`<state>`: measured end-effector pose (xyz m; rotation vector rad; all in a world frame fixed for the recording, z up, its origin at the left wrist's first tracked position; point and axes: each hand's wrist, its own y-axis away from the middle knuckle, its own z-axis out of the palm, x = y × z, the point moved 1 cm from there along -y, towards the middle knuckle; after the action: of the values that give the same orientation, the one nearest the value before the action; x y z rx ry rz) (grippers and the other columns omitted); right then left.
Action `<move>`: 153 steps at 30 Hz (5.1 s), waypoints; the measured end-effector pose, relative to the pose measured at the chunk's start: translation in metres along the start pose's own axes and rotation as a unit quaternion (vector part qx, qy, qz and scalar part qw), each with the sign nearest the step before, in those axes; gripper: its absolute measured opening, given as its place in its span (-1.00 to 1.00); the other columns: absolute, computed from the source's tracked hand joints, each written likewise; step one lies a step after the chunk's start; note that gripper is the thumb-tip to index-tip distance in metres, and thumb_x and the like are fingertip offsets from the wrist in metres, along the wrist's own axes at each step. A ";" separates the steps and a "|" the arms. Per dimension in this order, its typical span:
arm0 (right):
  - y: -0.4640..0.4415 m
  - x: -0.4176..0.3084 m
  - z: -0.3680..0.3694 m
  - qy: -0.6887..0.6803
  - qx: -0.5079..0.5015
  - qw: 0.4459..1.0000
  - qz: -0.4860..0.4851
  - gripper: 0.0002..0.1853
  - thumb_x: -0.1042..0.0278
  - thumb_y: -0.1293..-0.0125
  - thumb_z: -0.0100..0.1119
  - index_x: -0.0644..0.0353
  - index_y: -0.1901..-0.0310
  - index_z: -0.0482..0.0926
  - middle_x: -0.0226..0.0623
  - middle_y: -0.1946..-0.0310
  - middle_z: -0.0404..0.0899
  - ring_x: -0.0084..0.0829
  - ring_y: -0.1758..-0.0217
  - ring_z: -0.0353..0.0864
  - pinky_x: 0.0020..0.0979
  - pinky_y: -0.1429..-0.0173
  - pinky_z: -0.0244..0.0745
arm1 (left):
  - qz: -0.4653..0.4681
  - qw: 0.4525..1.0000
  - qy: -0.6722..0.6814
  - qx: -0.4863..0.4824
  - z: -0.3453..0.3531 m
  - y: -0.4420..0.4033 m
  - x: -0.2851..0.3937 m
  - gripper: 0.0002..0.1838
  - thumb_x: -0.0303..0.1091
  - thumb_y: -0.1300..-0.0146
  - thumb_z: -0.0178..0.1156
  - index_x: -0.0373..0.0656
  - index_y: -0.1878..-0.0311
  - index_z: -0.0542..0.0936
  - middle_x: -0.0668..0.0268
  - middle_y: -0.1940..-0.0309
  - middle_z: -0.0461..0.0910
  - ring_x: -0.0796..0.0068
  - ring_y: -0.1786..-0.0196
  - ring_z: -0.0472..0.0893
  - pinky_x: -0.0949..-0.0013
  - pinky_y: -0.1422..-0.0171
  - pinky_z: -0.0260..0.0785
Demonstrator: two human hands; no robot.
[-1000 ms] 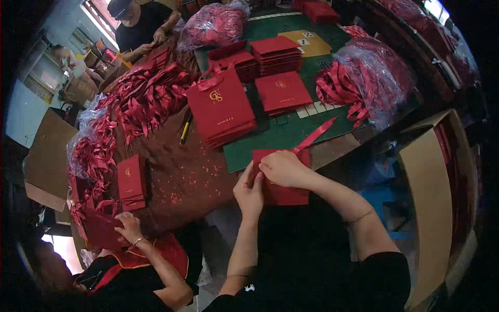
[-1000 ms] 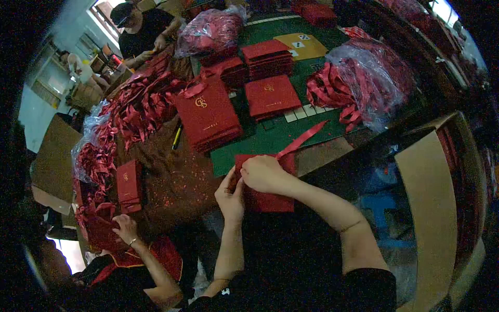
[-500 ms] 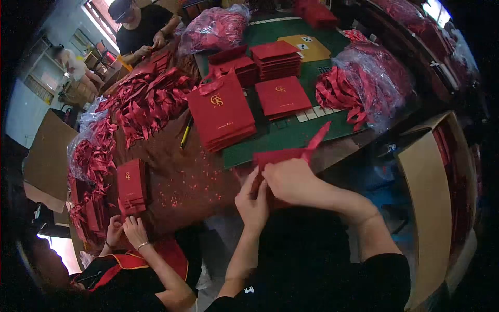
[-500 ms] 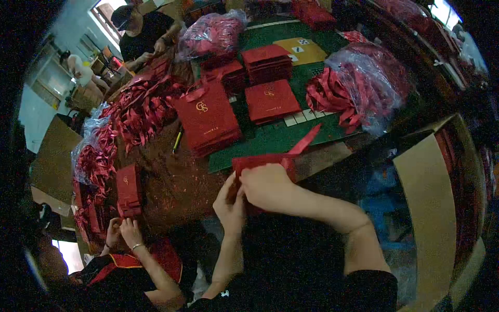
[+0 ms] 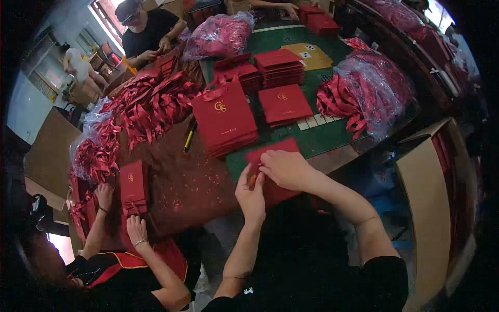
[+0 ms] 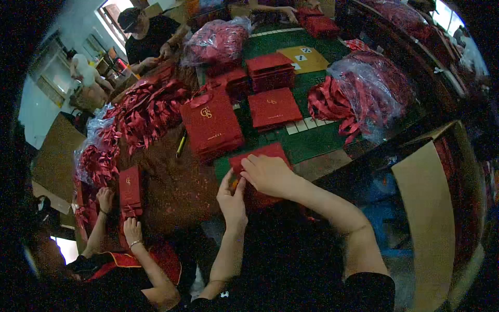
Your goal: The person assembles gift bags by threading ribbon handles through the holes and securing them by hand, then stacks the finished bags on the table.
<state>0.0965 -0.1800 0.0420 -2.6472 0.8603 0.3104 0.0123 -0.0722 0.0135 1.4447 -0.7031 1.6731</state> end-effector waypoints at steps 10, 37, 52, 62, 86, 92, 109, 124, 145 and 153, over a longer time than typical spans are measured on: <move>-0.015 0.013 0.009 -0.164 -0.014 0.986 0.003 -0.84 0.27 -0.36 0.00 0.18 0.19 0.47 -0.17 0.29 0.53 -0.06 0.16 0.55 -0.13 0.16 0.45 | 0.168 0.919 -0.345 -0.087 -0.036 -0.025 0.017 -0.61 -0.57 -0.27 0.12 -0.10 -0.16 0.57 0.22 0.00 0.43 0.42 0.06 0.49 0.40 -0.02 0.36; -0.020 0.045 0.032 -0.240 -0.132 0.961 0.034 -0.62 -0.02 -0.18 0.23 0.19 0.44 0.63 -0.21 0.51 0.60 -0.17 0.40 0.59 -0.20 0.30 0.41 | 0.425 0.638 -0.641 0.035 -0.092 -0.064 0.002 -0.89 -0.33 -0.12 0.29 0.17 0.31 0.71 0.30 -0.17 0.49 0.10 -0.34 0.28 -0.05 -0.30 0.05; -0.004 0.043 0.039 -0.254 -0.058 0.965 -0.001 -0.71 0.15 -0.07 0.34 0.24 0.44 0.57 -0.19 0.39 0.50 -0.14 0.17 0.50 -0.19 0.10 0.39 | 0.374 0.669 -0.639 0.071 -0.096 -0.059 0.000 -0.70 -0.36 -0.16 0.27 0.10 0.00 0.64 0.14 -0.14 0.47 0.04 -0.27 0.34 0.00 -0.29 0.12; 0.020 0.023 0.019 -0.458 -0.110 0.872 0.132 -0.79 0.26 -0.30 0.21 0.26 0.26 0.56 -0.31 0.56 0.63 -0.57 0.50 0.59 -0.47 0.35 0.45 | 0.339 0.735 -0.578 -0.103 -0.022 -0.003 -0.027 -0.41 -0.31 -0.31 0.10 -0.37 -0.35 0.25 -0.06 -0.29 0.33 0.00 -0.37 0.29 -0.02 -0.41 0.11; 0.060 0.000 0.039 -0.609 0.064 0.759 0.222 -0.74 0.23 -0.45 0.05 0.16 0.09 0.69 -0.52 0.52 0.50 -0.72 0.45 0.37 -0.60 0.31 0.33 | 0.181 0.919 -0.350 -0.008 -0.045 0.020 -0.033 -0.80 -0.43 -0.27 0.22 -0.18 0.06 0.66 0.03 -0.24 0.39 0.08 -0.46 0.15 0.11 -0.45 0.01; 0.059 -0.004 0.030 -0.568 0.021 0.792 0.223 -0.78 0.28 -0.34 0.20 0.20 0.11 0.69 -0.37 0.34 0.67 -0.61 0.25 0.60 -0.50 0.14 0.49 | 0.152 0.938 -0.310 -0.027 -0.048 0.019 -0.036 -0.81 -0.48 -0.25 0.22 -0.23 0.07 0.66 0.03 -0.34 0.27 0.09 -0.49 0.12 0.19 -0.38 0.17; 0.062 -0.008 0.039 -0.446 0.031 0.871 0.203 -0.79 0.31 -0.19 0.31 0.23 0.20 0.66 -0.25 0.39 0.67 -0.57 0.41 0.60 -0.47 0.34 0.46 | 0.109 0.943 -0.305 -0.076 -0.057 0.015 -0.035 -0.80 -0.49 -0.19 0.25 -0.22 0.10 0.67 0.04 -0.33 0.27 0.03 -0.52 0.02 0.09 -0.50 -0.06; 0.057 -0.034 0.043 -0.159 0.112 0.979 0.055 -0.88 0.53 -0.11 0.13 0.34 0.31 0.44 -0.04 0.39 0.52 -0.02 0.25 0.54 -0.11 0.15 0.48 | 0.169 0.920 -0.345 -0.080 -0.054 0.020 -0.033 -0.75 -0.59 -0.15 0.27 -0.19 0.08 0.68 0.06 -0.40 0.19 0.11 -0.55 -0.05 0.09 -0.52 -0.06; 0.049 -0.002 0.044 -0.342 -0.005 0.930 0.132 -0.82 0.40 -0.22 0.22 0.26 0.20 0.51 0.00 0.32 0.59 0.02 0.20 0.59 -0.11 0.19 0.47 | 0.345 0.784 -0.506 -0.102 -0.042 0.011 -0.032 -0.67 -0.45 0.04 0.32 -0.10 0.11 0.64 0.14 0.01 0.44 0.04 -0.14 0.36 0.03 -0.10 0.21; 0.070 0.027 0.062 -0.431 0.114 0.882 0.154 -0.64 0.17 -0.35 0.18 0.27 0.52 0.63 -0.34 0.72 0.51 -0.58 0.72 0.40 -0.45 0.61 0.22 | 0.391 0.731 -0.556 -0.064 -0.059 0.019 -0.017 -0.77 -0.50 0.03 0.28 -0.02 0.24 0.68 0.26 0.03 0.51 0.14 -0.22 0.36 0.03 -0.16 0.14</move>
<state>0.0696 -0.2231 -0.0406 -1.8186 0.8967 1.2555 -0.0349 -0.0372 -0.0132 2.1617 -2.2942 1.0108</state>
